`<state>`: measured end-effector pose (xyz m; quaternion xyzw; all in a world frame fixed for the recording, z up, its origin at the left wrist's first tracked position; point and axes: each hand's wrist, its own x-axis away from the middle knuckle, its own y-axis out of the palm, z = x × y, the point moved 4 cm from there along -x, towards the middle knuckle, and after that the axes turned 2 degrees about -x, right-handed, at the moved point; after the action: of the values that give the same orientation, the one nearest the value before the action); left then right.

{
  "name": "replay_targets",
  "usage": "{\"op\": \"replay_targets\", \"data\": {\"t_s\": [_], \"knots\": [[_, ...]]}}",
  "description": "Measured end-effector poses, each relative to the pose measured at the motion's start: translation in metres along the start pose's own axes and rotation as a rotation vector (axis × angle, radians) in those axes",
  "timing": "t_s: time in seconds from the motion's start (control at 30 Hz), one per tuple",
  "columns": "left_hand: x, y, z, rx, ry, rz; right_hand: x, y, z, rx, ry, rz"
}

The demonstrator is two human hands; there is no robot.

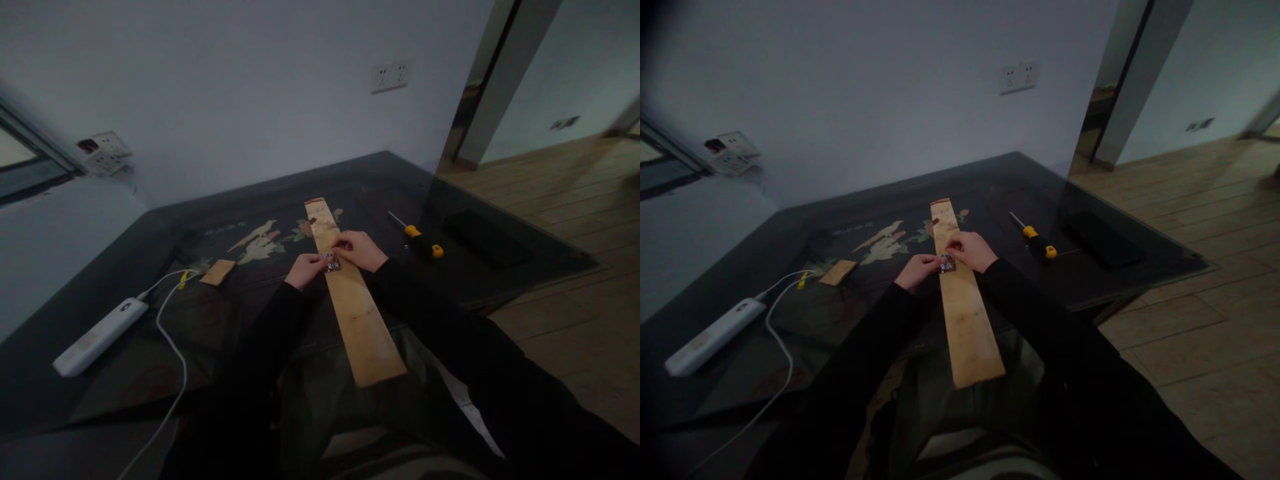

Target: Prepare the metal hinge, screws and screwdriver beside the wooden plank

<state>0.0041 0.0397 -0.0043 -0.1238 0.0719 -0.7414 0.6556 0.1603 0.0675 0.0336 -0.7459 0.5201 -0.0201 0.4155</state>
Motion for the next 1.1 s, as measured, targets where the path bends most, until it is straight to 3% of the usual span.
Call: {"op": "replay_targets", "data": {"t_s": [0.1, 0.27, 0.4, 0.53, 0.67, 0.87, 1.1], "knots": [[0.001, 0.0, 0.0, -0.023, 0.001, 0.002, 0.0, -0.005, -0.001, -0.217, 0.086, 0.046], [0.003, 0.0, 0.004, -0.075, 0.018, -0.002, 0.002, -0.003, 0.009, -0.885, 0.405, 0.041], [0.003, 0.0, 0.004, -0.066, 0.013, 0.011, 0.004, 0.001, 0.015, -1.078, 0.542, -0.002], [0.003, -0.001, 0.004, -0.08, 0.01, 0.021, 0.005, 0.01, 0.016, -1.027, 0.581, -0.168], [0.001, -0.001, 0.002, -0.081, 0.013, 0.024, 0.005, 0.009, 0.01, -0.866, 0.422, -0.32], [-0.001, -0.003, 0.0, -0.113, 0.043, 0.016, 0.005, 0.003, -0.001, -0.457, 0.12, -0.368], [0.001, -0.002, 0.002, -0.124, 0.035, 0.027, 0.005, 0.005, -0.004, -0.34, 0.045, -0.303]]}}
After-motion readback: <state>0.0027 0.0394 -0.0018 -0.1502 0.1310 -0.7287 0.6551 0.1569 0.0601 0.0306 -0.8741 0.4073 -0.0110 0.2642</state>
